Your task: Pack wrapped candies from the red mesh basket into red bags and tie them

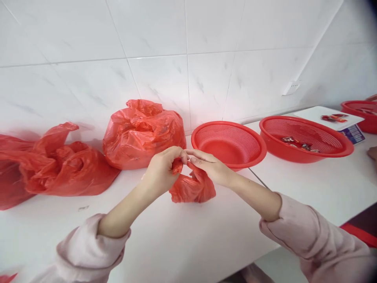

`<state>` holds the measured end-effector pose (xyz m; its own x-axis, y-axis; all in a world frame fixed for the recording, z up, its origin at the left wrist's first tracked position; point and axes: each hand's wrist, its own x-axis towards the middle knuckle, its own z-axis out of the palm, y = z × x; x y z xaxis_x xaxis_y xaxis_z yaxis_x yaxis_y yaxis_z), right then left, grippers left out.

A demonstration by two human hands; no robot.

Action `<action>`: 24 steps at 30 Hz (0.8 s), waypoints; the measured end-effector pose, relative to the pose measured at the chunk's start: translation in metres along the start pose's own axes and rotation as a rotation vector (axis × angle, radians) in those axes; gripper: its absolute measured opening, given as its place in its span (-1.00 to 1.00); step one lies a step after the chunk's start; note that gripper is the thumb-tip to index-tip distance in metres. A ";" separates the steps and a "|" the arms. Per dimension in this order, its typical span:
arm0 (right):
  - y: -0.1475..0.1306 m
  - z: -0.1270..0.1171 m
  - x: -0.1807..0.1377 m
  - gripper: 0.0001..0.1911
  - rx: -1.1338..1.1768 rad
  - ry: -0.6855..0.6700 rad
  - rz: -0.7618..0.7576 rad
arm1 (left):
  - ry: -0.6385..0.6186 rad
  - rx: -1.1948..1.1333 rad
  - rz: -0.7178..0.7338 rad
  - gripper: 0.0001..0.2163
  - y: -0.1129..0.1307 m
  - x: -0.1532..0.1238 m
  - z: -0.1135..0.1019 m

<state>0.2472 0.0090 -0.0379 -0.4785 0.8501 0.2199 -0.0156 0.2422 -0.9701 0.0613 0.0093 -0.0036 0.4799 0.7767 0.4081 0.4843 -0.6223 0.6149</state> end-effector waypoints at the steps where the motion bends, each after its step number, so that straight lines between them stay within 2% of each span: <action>1: -0.001 -0.001 -0.003 -0.71 -0.002 -0.037 0.018 | 0.033 0.014 0.051 -0.77 -0.001 -0.003 0.002; 4: -0.006 -0.002 -0.015 -0.76 -0.103 -0.112 0.008 | 0.023 0.051 0.116 -0.75 -0.001 -0.013 0.005; 8: -0.006 -0.003 -0.043 -0.67 -0.408 -0.021 0.007 | -0.092 0.108 0.120 -0.72 -0.011 -0.040 0.003; 11: 0.013 -0.012 -0.070 -0.66 -0.554 0.081 0.069 | -0.090 0.122 0.010 -0.73 -0.032 -0.072 -0.001; 13: 0.031 -0.024 -0.087 -0.64 -0.586 0.153 0.180 | -0.092 0.139 -0.098 -0.75 -0.046 -0.095 -0.005; 15: 0.049 -0.035 -0.098 -0.62 -0.562 0.196 0.285 | -0.125 0.140 -0.158 -0.76 -0.055 -0.112 -0.008; 17: 0.063 -0.043 -0.101 -0.63 -0.469 0.233 0.335 | -0.142 0.111 -0.150 -0.77 -0.056 -0.121 -0.007; 20: 0.074 -0.035 -0.090 -0.65 -0.310 0.400 0.317 | -0.069 0.042 -0.096 -0.78 -0.050 -0.117 0.007; 22: 0.078 -0.017 -0.076 -0.63 -0.289 0.535 0.261 | 0.020 -0.041 -0.034 -0.75 -0.047 -0.107 0.028; 24: 0.083 0.009 -0.063 -0.63 -0.358 0.607 0.206 | 0.131 -0.113 0.039 -0.72 -0.051 -0.098 0.055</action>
<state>0.2686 -0.0286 -0.1335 0.1311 0.9791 0.1553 0.3597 0.0990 -0.9278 0.0300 -0.0404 -0.1116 0.3934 0.7628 0.5132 0.3782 -0.6431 0.6659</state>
